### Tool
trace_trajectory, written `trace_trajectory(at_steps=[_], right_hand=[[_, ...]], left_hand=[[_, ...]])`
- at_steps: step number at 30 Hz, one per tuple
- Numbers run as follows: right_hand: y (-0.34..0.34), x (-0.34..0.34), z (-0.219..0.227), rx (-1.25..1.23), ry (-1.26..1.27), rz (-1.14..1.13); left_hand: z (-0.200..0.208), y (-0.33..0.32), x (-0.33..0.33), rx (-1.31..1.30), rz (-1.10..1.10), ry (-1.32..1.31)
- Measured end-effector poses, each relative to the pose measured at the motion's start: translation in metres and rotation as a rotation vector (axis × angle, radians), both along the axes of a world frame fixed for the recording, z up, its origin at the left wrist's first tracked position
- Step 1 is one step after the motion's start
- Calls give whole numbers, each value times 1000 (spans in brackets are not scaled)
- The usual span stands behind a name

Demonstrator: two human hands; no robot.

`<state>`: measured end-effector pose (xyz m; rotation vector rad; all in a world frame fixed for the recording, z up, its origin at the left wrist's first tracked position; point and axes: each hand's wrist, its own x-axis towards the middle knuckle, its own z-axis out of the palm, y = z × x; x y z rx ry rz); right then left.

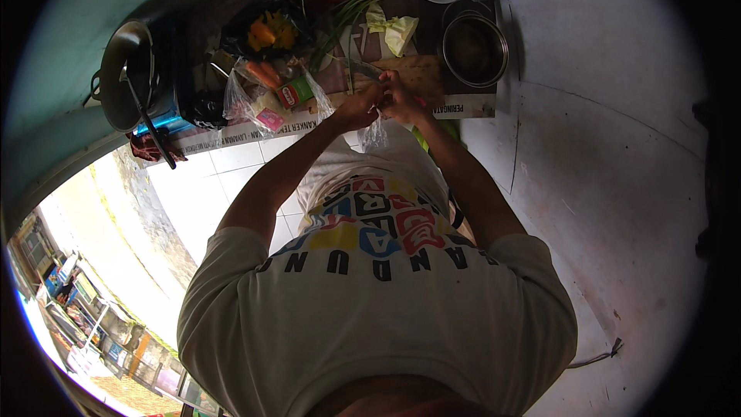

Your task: The person arranges sliced yellow peppers on a plate, then sits on the floor to open a large water jug using a knife. After rinsing the knife, they return to the counter and open a small plastic bag containing a white ingredient.

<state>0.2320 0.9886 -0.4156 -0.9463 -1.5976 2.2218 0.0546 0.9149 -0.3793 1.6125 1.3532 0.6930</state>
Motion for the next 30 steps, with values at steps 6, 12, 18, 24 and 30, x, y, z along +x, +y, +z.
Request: trace_trajectory(at_steps=[6,12,18,24,30], right_hand=[[-1,-2,4,77,-34,2],[-11,-4,-5,210,-6,-117],[-30,-9,-25,60,-2,-334],[-20,-1,-4,263,-63,-159],[4,-3,23,187,-102,23]], left_hand=[[6,-2,6,127,49,-41],[12,-5,14,194,143,-67],[6,-8,14,80,157,-13],[5,-6,4,235,-47,-8],[-2,4,-10,281,-251,52]])
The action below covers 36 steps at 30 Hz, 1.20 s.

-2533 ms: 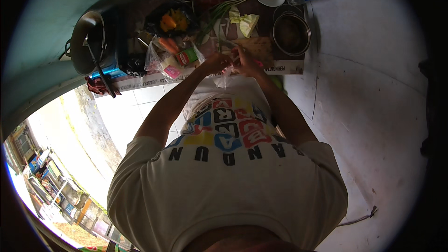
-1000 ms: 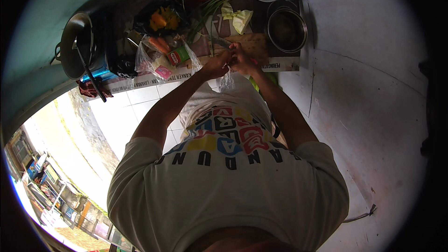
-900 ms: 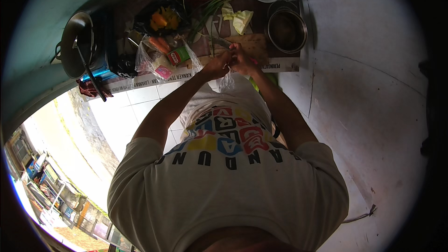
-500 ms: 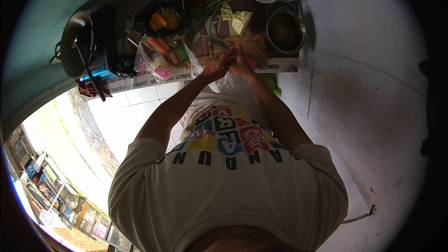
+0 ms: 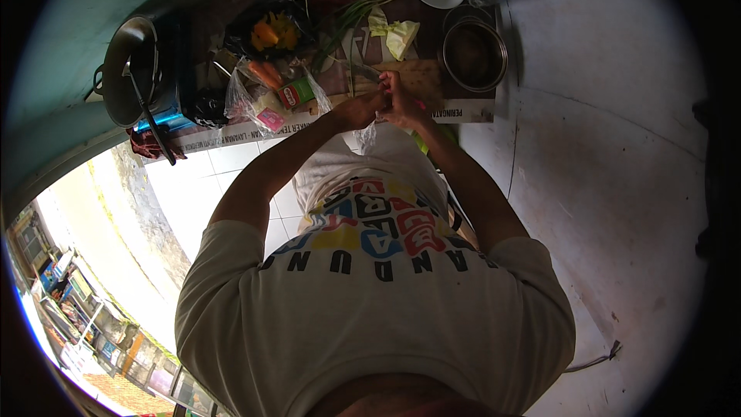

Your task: The person arranges sliced yellow peppers on a plate, then sits on the floor to open a large water jug using a knife. After rinsing the knife, they return to the counter and open a small plastic bag containing a white ingredient.

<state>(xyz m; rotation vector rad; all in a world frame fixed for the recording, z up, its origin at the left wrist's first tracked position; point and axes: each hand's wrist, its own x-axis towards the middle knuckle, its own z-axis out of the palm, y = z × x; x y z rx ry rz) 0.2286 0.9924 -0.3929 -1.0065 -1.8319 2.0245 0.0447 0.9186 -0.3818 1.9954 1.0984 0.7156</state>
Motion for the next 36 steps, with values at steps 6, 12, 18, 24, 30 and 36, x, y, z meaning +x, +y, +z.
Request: trace_trajectory(at_steps=[6,12,18,24,30,36], right_hand=[[4,-2,4,233,-43,73],[6,-3,7,352,-96,127],[1,-4,7,181,-53,100],[-5,0,-1,-36,10,-48],[-8,1,-12,-330,187,-252],[1,6,14,-279,141,-127]], left_hand=[[0,6,-2,100,-46,42],[-4,4,2,14,-15,98],[-6,1,5,33,27,35],[6,1,12,104,137,-100],[24,3,11,58,192,-38],[34,2,8,-102,126,34]])
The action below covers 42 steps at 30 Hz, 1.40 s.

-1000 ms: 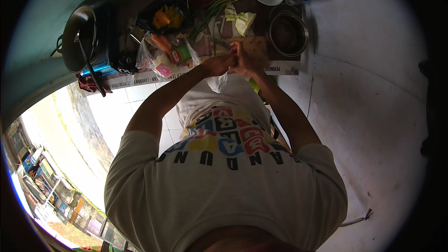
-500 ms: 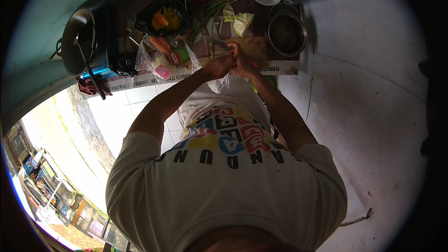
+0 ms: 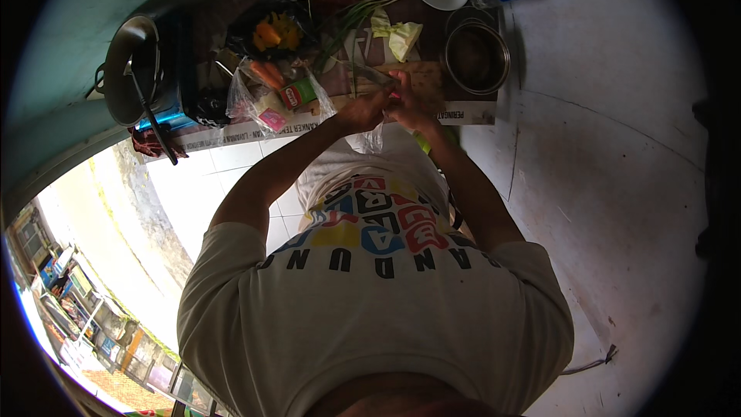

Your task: The person arranges sliced yellow peppers on a plate, then sits on the floor to open a large water jug using a knife. After rinsing the knife, they return to the counter and open a small plastic bag containing a white ingredient.

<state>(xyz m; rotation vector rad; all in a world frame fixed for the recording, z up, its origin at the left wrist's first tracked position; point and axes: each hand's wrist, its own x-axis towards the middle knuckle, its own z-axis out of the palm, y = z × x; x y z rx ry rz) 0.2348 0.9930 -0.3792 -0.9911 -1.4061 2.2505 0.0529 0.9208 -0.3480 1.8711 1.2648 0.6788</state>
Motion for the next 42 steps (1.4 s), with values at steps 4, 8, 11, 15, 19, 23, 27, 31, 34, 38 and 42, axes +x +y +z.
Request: trace_trajectory(at_steps=[4,8,11,15,19,23,27,31,34,38,42], right_hand=[[16,-3,40,397,-111,187],[32,-10,83,492,-175,293],[39,-17,106,616,-144,321],[43,-23,122,649,-121,349],[42,-27,130,574,-77,299],[43,-28,139,454,69,206],[45,-22,157,205,201,148],[41,-18,178,-46,353,94],[40,-20,194,-177,428,71],[47,-18,222,106,430,8],[38,-27,254,425,340,84]], left_hand=[[13,5,-9,121,-120,52],[35,12,-18,318,-157,38],[48,19,-23,357,-194,47],[59,27,-28,445,-207,1],[76,26,-30,379,-145,69],[101,31,-30,486,-87,50],[125,35,-31,626,-42,80],[150,34,-30,673,-33,77],[171,32,-35,683,10,51],[200,25,-52,613,38,39],[225,23,-55,777,47,114]])
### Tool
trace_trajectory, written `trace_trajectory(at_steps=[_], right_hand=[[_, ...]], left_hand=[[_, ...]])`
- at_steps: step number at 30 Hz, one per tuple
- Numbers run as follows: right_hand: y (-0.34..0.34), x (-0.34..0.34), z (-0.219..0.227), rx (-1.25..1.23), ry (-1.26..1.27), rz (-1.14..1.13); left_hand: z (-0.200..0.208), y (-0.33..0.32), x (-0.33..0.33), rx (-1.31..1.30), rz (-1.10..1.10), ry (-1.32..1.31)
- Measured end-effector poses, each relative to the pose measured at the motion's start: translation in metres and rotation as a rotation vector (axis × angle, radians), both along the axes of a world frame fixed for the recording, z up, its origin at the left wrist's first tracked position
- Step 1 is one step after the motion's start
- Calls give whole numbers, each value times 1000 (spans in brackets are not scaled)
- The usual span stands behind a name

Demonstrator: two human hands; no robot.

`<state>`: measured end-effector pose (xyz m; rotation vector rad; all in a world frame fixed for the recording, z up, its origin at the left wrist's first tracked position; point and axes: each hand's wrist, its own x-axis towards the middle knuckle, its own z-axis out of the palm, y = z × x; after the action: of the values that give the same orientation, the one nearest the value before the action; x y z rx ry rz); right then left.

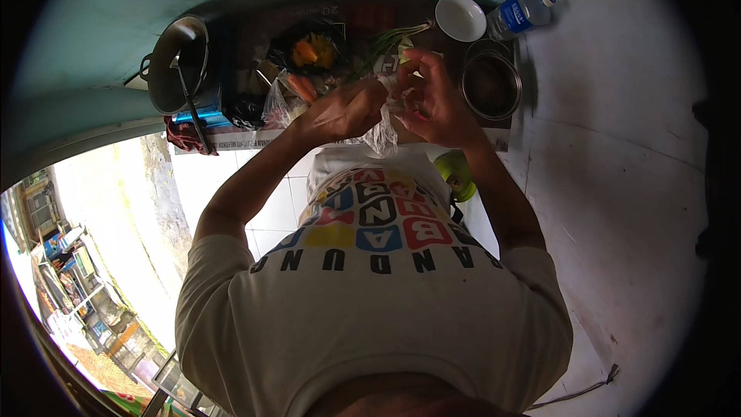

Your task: The person arranges sliced yellow peppers on a plate, then sits on the floor to open a large water jug using a knife. After rinsing the knife, they return to the counter and open a small plastic bag containing a white ingredient.

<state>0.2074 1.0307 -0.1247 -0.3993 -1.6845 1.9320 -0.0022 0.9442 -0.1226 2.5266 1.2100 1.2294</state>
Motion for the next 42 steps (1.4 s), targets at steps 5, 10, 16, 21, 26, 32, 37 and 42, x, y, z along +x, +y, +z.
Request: trace_trajectory(at_steps=[5,10,16,21,26,32,37,42], right_hand=[[-3,-24,37,279,-15,-20],[-8,-38,74,313,-54,45],[-18,-55,103,275,-134,126],[-37,-71,103,266,-212,185],[-61,-83,98,207,-233,213],[-79,-91,96,93,-174,189],[-87,-96,86,-2,-73,192],[-89,-102,90,40,-16,151]], left_hand=[[41,-1,-10,77,-3,77],[75,-10,-20,94,-123,100],[102,-28,-36,124,-133,251],[99,-47,-50,117,-163,219],[88,-69,-64,86,-167,162],[82,-86,-75,62,-174,45],[84,-97,-81,76,-148,-9],[88,-96,-83,157,-112,36]])
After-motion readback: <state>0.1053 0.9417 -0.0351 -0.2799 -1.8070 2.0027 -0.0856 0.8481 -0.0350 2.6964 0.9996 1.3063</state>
